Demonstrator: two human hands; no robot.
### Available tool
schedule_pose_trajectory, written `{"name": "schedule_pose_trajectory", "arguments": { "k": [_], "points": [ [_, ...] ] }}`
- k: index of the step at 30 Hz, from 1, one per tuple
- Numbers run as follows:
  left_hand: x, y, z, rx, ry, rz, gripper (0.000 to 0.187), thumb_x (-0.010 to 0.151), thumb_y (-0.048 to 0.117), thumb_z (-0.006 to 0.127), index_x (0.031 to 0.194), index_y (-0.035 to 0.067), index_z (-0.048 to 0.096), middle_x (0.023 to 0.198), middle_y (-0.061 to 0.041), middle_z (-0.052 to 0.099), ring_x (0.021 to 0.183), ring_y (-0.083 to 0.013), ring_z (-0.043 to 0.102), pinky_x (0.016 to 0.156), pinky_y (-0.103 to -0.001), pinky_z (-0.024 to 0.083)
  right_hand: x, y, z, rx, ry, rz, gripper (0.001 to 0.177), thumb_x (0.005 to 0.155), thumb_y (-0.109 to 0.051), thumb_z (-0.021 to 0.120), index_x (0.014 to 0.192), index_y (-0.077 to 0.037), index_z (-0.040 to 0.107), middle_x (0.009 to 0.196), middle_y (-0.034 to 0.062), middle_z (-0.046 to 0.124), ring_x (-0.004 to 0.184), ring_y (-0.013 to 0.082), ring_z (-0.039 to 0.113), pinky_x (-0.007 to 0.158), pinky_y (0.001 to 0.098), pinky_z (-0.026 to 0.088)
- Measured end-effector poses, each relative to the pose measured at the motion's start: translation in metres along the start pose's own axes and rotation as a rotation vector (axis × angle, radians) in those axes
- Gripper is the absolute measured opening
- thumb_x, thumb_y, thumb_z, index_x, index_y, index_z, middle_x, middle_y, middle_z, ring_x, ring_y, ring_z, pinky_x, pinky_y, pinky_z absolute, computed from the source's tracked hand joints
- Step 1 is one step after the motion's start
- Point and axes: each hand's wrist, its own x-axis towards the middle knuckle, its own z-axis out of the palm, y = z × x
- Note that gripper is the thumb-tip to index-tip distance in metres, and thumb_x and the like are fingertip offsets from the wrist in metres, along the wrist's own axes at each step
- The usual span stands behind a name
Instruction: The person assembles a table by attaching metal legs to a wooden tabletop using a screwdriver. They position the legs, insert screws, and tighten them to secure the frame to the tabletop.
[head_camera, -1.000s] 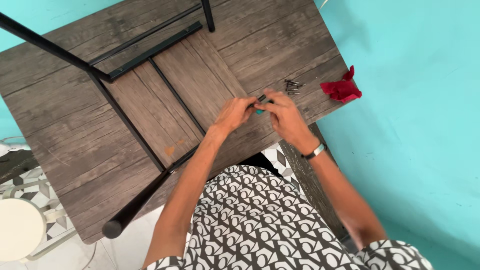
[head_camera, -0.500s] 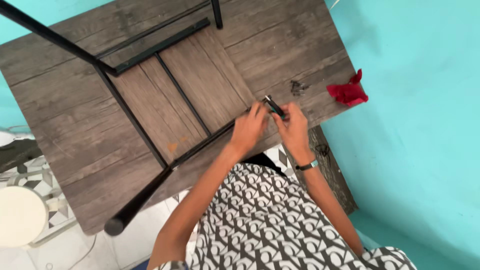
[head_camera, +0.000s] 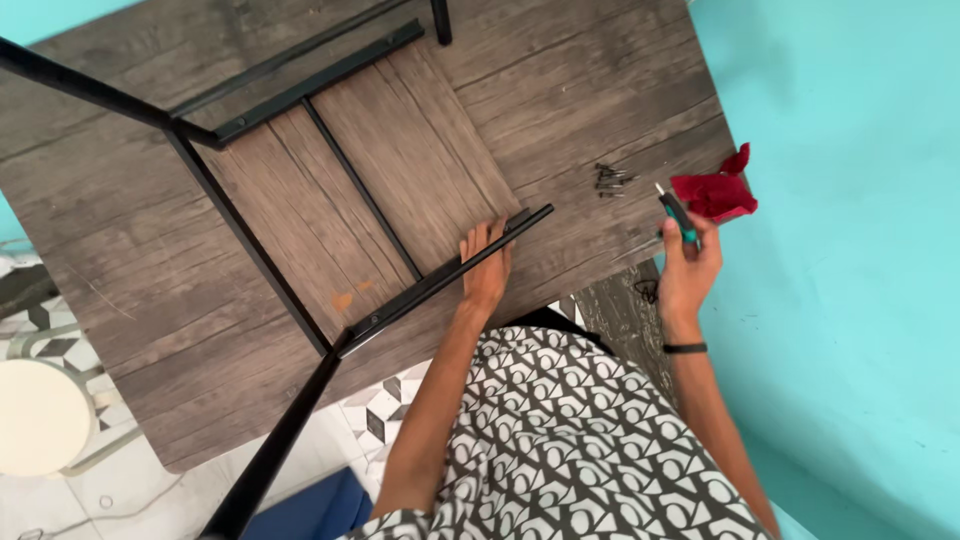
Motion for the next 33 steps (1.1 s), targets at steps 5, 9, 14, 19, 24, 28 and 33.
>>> {"name": "schedule_pose_trajectory", "arguments": {
  "k": [5, 9, 14, 19, 24, 28, 33],
  "points": [
    [0.013, -0.015, 0.006, 0.013, -0.044, -0.007, 0.019, 0.093, 0.01, 0.068, 0.112, 0.008, 0.071, 0.112, -0.008, 0.064, 0.105, -0.0282, 0.062, 0.09, -0.043, 0.048, 0.021, 0.019, 0.017, -0.229, -0.248, 0.027, 0.032, 0.103, -0.026, 0.074, 0.116, 0.0, 0.06, 0.103, 0.0026, 0.062, 0.086, 0.008, 0.063, 0.075, 0.0241, 0.053],
    [0.021, -0.02, 0.01, -0.001, -0.022, 0.028, 0.01, 0.097, 0.018, 0.067, 0.103, 0.009, 0.068, 0.104, -0.007, 0.061, 0.1, -0.0284, 0.064, 0.089, -0.044, 0.05, 0.02, 0.035, 0.043, -0.27, -0.483, 0.17, 0.034, 0.099, -0.028, 0.075, 0.118, -0.002, 0.066, 0.088, 0.0021, 0.062, 0.076, 0.0085, 0.054, 0.065, 0.0259, 0.044],
    [0.023, -0.024, 0.018, 0.302, -0.098, 0.194, 0.014, 0.098, 0.02, 0.062, 0.104, 0.008, 0.06, 0.1, -0.011, 0.055, 0.094, -0.0292, 0.064, 0.084, -0.041, 0.053, 0.016, 0.04, 0.073, -0.425, -0.799, -0.003, 0.031, 0.095, -0.028, 0.075, 0.112, -0.004, 0.064, 0.089, 0.0047, 0.068, 0.078, 0.0145, 0.064, 0.068, 0.0313, 0.053],
    [0.026, -0.025, 0.02, 0.35, -0.142, 0.186, 0.014, 0.098, 0.016, 0.061, 0.106, 0.005, 0.058, 0.101, -0.012, 0.054, 0.098, -0.0286, 0.065, 0.083, -0.038, 0.058, 0.007, 0.023, 0.091, -0.487, -0.868, -0.001, 0.033, 0.095, -0.031, 0.073, 0.107, -0.004, 0.059, 0.083, 0.0127, 0.068, 0.073, 0.0213, 0.066, 0.067, 0.0361, 0.053],
    [0.025, -0.028, 0.014, 0.161, -0.204, 0.057, 0.014, 0.096, 0.013, 0.063, 0.11, 0.011, 0.061, 0.11, -0.012, 0.058, 0.103, -0.0323, 0.066, 0.082, -0.044, 0.057, 0.005, 0.017, 0.096, -0.468, -0.86, 0.071, 0.034, 0.098, -0.034, 0.069, 0.108, -0.004, 0.057, 0.076, 0.0134, 0.063, 0.066, 0.024, 0.059, 0.062, 0.0378, 0.05],
    [0.023, -0.032, 0.003, 0.093, -0.149, 0.157, 0.034, 0.086, 0.002, 0.062, 0.119, 0.008, 0.061, 0.116, -0.015, 0.058, 0.102, -0.0366, 0.064, 0.086, -0.045, 0.056, 0.007, 0.015, 0.097, -0.512, -0.909, 0.106, 0.034, 0.101, -0.036, 0.067, 0.105, -0.005, 0.054, 0.073, 0.0106, 0.062, 0.063, 0.0204, 0.058, 0.06, 0.0375, 0.048],
    [0.021, -0.041, 0.007, 0.168, -0.178, 0.287, 0.032, 0.086, 0.001, 0.062, 0.116, 0.011, 0.062, 0.109, -0.009, 0.059, 0.106, -0.0295, 0.064, 0.09, -0.042, 0.055, 0.002, 0.017, 0.096, -0.487, -0.935, 0.123, 0.032, 0.098, -0.035, 0.066, 0.105, -0.006, 0.054, 0.073, 0.0072, 0.065, 0.062, 0.0175, 0.06, 0.059, 0.0363, 0.049]
  ]
}}
